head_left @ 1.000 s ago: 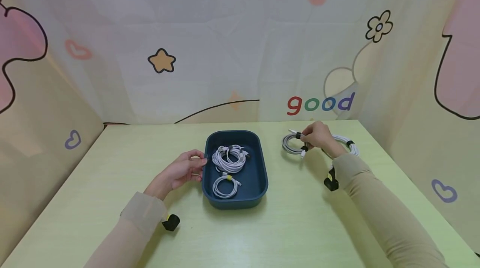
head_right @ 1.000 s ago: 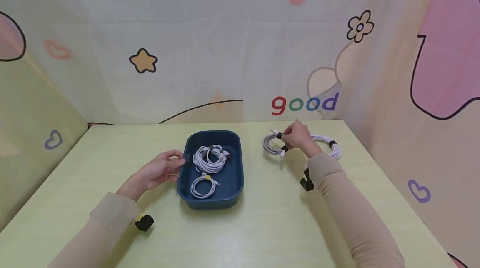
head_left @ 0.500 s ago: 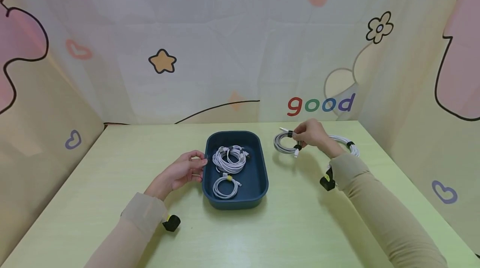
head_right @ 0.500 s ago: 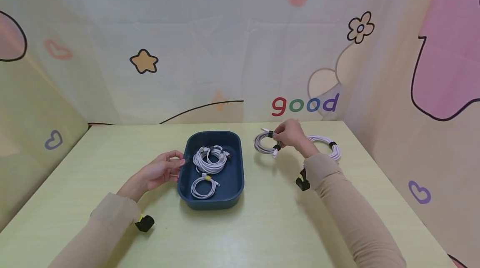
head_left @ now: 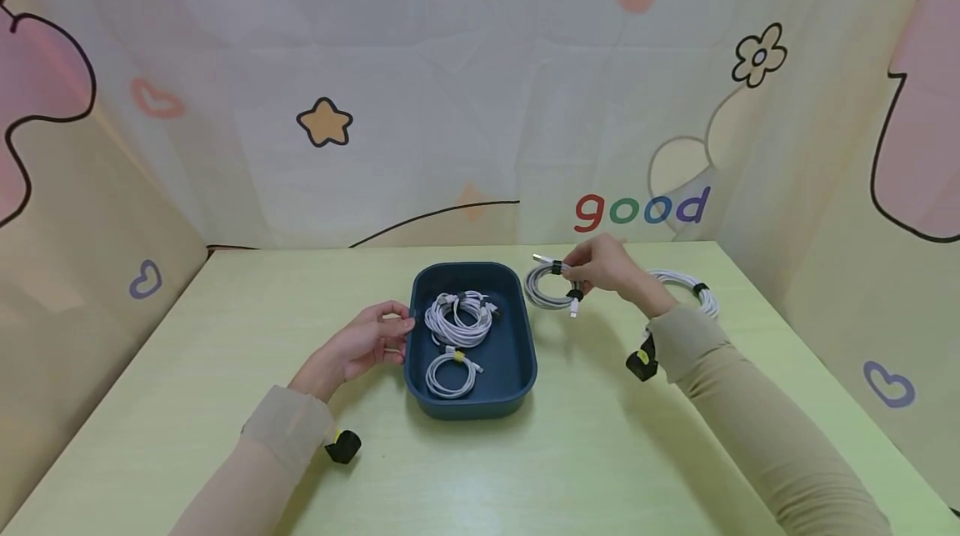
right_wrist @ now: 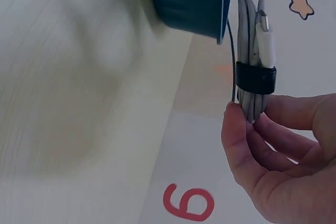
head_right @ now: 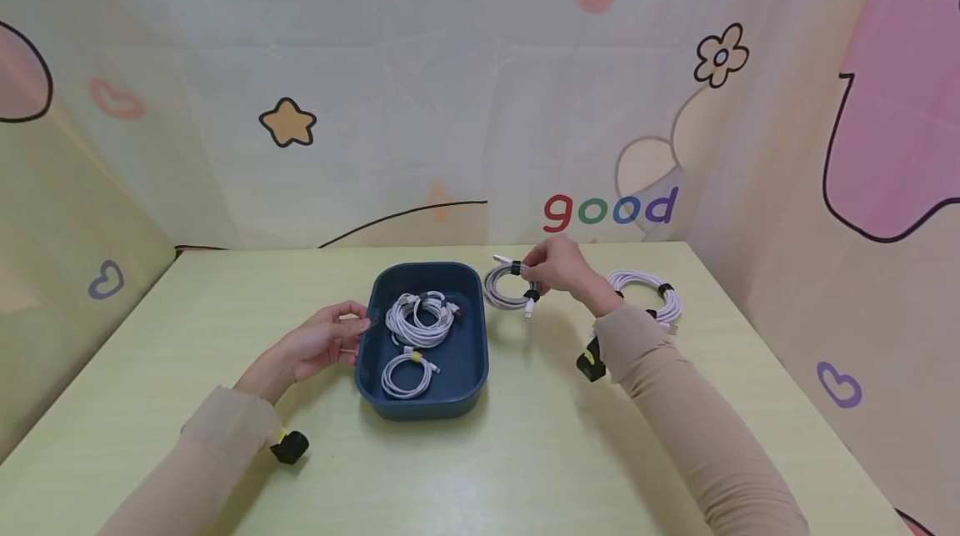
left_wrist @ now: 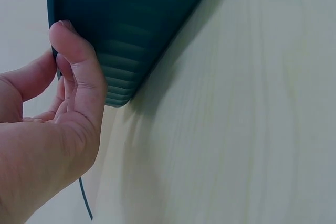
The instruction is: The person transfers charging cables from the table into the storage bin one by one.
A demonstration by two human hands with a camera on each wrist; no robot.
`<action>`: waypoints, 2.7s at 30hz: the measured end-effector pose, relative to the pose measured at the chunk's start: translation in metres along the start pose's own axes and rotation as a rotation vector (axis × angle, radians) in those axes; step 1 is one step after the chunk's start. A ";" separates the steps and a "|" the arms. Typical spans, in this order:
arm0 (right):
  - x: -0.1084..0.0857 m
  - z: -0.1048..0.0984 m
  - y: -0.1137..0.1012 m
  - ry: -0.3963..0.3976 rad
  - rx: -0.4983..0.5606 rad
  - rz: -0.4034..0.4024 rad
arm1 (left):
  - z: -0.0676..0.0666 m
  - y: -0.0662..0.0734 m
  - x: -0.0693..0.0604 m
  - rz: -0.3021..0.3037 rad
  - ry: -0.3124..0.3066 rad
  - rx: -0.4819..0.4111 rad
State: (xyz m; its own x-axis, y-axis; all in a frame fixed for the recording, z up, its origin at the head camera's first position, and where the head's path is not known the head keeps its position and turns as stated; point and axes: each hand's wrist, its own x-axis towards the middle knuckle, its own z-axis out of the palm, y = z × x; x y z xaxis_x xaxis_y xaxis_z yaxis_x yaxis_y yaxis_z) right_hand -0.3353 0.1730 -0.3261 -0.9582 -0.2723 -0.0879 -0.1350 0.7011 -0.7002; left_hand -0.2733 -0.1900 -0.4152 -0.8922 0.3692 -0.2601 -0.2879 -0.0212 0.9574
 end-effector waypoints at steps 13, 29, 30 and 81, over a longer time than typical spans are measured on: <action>-0.008 0.018 -0.033 -0.061 0.001 -0.063 | 0.000 0.002 0.000 0.000 -0.005 0.000; -0.013 0.053 -0.054 -0.161 -0.045 -0.171 | 0.000 0.000 -0.001 0.001 -0.004 -0.010; -0.014 0.055 -0.055 -0.167 -0.048 -0.176 | 0.000 -0.001 -0.001 0.003 -0.006 -0.011; -0.061 -0.047 0.121 -0.109 -0.469 -0.003 | -0.002 -0.003 0.000 0.024 -0.020 -0.023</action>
State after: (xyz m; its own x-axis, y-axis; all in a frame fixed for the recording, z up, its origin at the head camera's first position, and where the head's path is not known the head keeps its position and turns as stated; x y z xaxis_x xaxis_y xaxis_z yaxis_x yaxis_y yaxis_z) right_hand -0.3047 0.3052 -0.3720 -0.9289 -0.3249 -0.1774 -0.2612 0.9148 -0.3080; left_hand -0.2734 -0.1914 -0.4180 -0.8918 0.3872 -0.2339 -0.2742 -0.0514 0.9603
